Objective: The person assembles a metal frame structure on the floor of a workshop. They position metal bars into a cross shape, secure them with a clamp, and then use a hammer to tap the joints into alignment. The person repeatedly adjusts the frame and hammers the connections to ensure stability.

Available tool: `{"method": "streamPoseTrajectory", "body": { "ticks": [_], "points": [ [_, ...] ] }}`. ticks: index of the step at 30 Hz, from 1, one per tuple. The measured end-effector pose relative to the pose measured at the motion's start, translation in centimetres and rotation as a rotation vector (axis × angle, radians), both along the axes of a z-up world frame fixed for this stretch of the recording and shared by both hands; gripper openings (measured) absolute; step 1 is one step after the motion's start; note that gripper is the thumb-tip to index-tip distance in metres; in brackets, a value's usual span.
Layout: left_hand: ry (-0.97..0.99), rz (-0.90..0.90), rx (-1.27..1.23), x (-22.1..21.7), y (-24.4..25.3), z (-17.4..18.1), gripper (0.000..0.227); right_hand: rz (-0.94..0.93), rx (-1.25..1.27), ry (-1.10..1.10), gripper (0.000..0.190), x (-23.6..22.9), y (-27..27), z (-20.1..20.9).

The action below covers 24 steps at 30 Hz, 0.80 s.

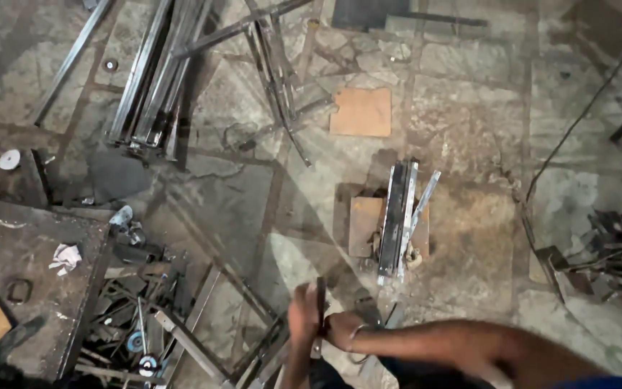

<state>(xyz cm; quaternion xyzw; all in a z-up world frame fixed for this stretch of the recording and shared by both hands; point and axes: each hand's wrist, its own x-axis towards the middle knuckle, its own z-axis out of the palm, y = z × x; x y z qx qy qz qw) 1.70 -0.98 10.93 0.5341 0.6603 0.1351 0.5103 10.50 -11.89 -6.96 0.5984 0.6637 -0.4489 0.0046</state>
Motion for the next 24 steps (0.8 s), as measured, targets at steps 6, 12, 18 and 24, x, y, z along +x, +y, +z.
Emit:
{"method": "streamPoseTrajectory", "body": {
  "ticks": [6,12,18,24],
  "points": [
    [-0.214,0.55,-0.008,-5.8,-12.7,-12.6,0.039,0.509,1.033,0.261,0.065,8.8,13.5,19.4],
    [-0.806,1.106,-0.375,-3.7,-14.3,-13.5,0.024,1.287,0.635,0.066,0.066,4.4,18.7,13.4],
    [-1.04,1.232,-0.498,-2.2,-14.9,-12.7,0.024,1.273,0.525,0.179,0.06,5.1,17.2,9.7],
    [-0.706,0.976,-0.627,-5.6,-13.6,-13.3,0.03,0.96,0.576,0.254,0.059,7.8,13.8,11.0]
  ]
}}
